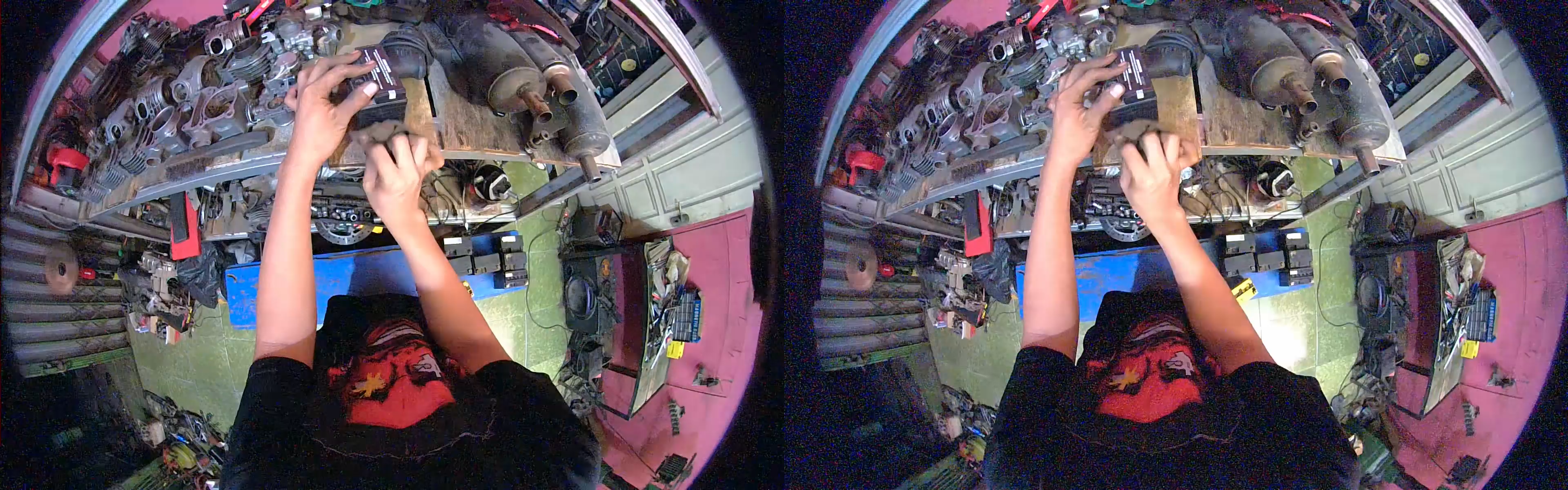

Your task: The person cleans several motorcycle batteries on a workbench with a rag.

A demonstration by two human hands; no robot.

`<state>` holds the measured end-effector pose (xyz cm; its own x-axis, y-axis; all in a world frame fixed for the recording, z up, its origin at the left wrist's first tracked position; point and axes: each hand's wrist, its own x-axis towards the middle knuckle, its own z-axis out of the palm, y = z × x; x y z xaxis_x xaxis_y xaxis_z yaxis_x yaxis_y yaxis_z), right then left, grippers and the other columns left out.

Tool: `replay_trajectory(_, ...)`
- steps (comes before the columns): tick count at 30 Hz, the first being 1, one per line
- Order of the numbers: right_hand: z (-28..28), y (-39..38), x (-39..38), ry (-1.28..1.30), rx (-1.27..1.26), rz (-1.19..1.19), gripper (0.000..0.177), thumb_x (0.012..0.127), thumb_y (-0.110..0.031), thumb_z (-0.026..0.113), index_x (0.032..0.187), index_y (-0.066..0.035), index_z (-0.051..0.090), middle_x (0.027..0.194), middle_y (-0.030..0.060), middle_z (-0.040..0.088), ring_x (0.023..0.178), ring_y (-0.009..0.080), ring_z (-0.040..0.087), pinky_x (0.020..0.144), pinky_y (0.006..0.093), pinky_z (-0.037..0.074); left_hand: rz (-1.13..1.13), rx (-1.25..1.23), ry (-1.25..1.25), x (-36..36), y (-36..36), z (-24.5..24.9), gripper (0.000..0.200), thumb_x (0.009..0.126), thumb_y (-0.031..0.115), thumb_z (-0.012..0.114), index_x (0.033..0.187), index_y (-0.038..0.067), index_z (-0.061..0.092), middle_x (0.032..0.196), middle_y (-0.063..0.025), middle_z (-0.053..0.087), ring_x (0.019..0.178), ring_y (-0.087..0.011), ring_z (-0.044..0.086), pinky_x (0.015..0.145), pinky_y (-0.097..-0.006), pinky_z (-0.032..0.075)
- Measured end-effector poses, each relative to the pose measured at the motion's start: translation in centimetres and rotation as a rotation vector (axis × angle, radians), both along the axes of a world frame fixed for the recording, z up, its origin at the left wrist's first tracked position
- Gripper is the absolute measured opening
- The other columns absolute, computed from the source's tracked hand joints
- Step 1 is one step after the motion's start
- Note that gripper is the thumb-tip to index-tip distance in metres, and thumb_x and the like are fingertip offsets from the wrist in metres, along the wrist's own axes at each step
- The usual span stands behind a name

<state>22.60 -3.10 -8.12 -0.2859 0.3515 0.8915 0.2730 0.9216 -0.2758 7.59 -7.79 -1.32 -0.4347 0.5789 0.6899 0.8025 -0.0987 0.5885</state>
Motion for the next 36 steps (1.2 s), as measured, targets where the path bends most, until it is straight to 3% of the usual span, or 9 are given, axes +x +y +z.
replay_trajectory(5, 0.5, 1.4, 2.4, 0.034, -0.092, -0.046, 0.024, 0.081, -0.009, 0.076, 0.102, -0.02, 0.074, 0.092, 0.003, 0.059, 0.099, 0.0278, 0.054, 0.095, 0.0464, 0.031, 0.012, 0.0, -0.041, 0.5, -0.1, -0.4, 0.039, 0.091, 0.035, 0.079, 0.127, 0.023, 0.076, 0.144, 0.0023, 0.065, 0.134, -0.025, 0.048, 0.117, -0.0452, 0.023)
replay_trajectory(12, 8.5, 4.6, 1.3, -0.054, -0.049, 0.01, 0.025, 0.082, -0.007, 0.072, 0.098, -0.023, 0.08, 0.101, -0.0009, 0.072, 0.11, 0.0294, 0.058, 0.099, 0.0511, 0.033, 0.084, 0.136, -0.2, 2.0, 0.9, -2.4, 0.08, 0.09, 0.043, 0.079, 0.157, 0.013, 0.049, 0.148, -0.0146, 0.058, 0.134, -0.0322, 0.044, 0.117, -0.0485, 0.026)
replay_trajectory(15, 10.7, 6.0, 0.0, -0.115, -0.019, 0.07, 0.024, 0.078, -0.007, 0.071, 0.092, -0.022, 0.082, 0.099, 0.0022, 0.075, 0.109, 0.0323, 0.06, 0.098, 0.0548, 0.035, 0.137, 0.065, -0.226, 2.0, 1.3, -3.2, 0.086, 0.087, 0.047, 0.081, 0.158, 0.012, 0.047, 0.145, -0.0179, 0.057, 0.133, -0.0342, 0.043, 0.116, -0.0502, 0.028)
replay_trajectory(20, 13.2, 8.8, -5.6, -0.517, -0.024, 0.019, 0.018, 0.08, -0.014, 0.07, 0.09, -0.02, 0.083, 0.094, 0.0064, 0.077, 0.104, 0.0332, 0.065, 0.093, 0.0565, 0.038, 0.163, 0.013, -0.234, 2.0, 0.9, -2.5, 0.086, 0.085, 0.045, 0.084, 0.156, 0.01, 0.05, 0.141, -0.0184, 0.059, 0.131, -0.0338, 0.044, 0.116, -0.0494, 0.027)
replay_trajectory(22, 13.3, 9.6, -7.4, -0.616, -0.039, -0.034, 0.019, 0.083, -0.013, 0.069, 0.094, -0.021, 0.083, 0.098, 0.0045, 0.077, 0.104, 0.033, 0.065, 0.092, 0.0542, 0.038, 0.234, -0.006, -0.157, 1.9, 0.9, -2.8, 0.077, 0.089, 0.043, 0.08, 0.153, 0.009, 0.054, 0.136, -0.0237, 0.058, 0.127, -0.0358, 0.053, 0.113, -0.0458, 0.04)
replay_trajectory(25, 13.1, 9.6, -8.0, -0.598, -0.021, -0.014, 0.019, 0.083, -0.013, 0.07, 0.093, -0.022, 0.083, 0.097, 0.0055, 0.077, 0.104, 0.033, 0.066, 0.092, 0.0526, 0.038, 0.231, 0.0, -0.177, 2.1, 0.9, -2.7, 0.078, 0.089, 0.045, 0.081, 0.152, 0.008, 0.054, 0.135, -0.024, 0.057, 0.128, -0.0358, 0.052, 0.114, -0.0458, 0.039)
replay_trajectory(26, 12.8, 9.6, -7.1, -0.54, -0.05, 0.058, 0.019, 0.084, -0.013, 0.069, 0.093, -0.022, 0.083, 0.096, 0.0057, 0.077, 0.104, 0.0332, 0.066, 0.092, 0.0527, 0.038, 0.173, 0.06, -0.245, 1.8, 1.2, -3.6, 0.084, 0.083, 0.04, 0.085, 0.153, 0.009, 0.052, 0.141, -0.015, 0.062, 0.131, -0.033, 0.043, 0.115, -0.0487, 0.025)
replay_trajectory(28, 12.3, 9.3, -4.8, -0.432, -0.078, 0.188, 0.017, 0.086, -0.012, 0.067, 0.091, -0.02, 0.081, 0.096, 0.0061, 0.076, 0.105, 0.0332, 0.065, 0.093, 0.0531, 0.038, 0.195, 0.037, -0.227, 1.9, 1.0, -3.3, 0.084, 0.083, 0.042, 0.084, 0.153, 0.01, 0.052, 0.142, -0.0137, 0.062, 0.13, -0.0324, 0.043, 0.115, -0.0484, 0.025)
replay_trajectory(36, 9.8, 4.2, 2.8, -0.205, -0.169, 0.081, 0.015, 0.084, -0.01, 0.074, 0.096, -0.019, 0.078, 0.099, 0.0047, 0.072, 0.105, 0.031, 0.06, 0.097, 0.0516, 0.036, 0.154, 0.04, -0.26, 2.1, 0.9, -2.9, 0.084, 0.082, 0.045, 0.084, 0.153, 0.013, 0.053, 0.149, -0.0075, 0.06, 0.128, -0.03, 0.044, 0.115, -0.0466, 0.023)
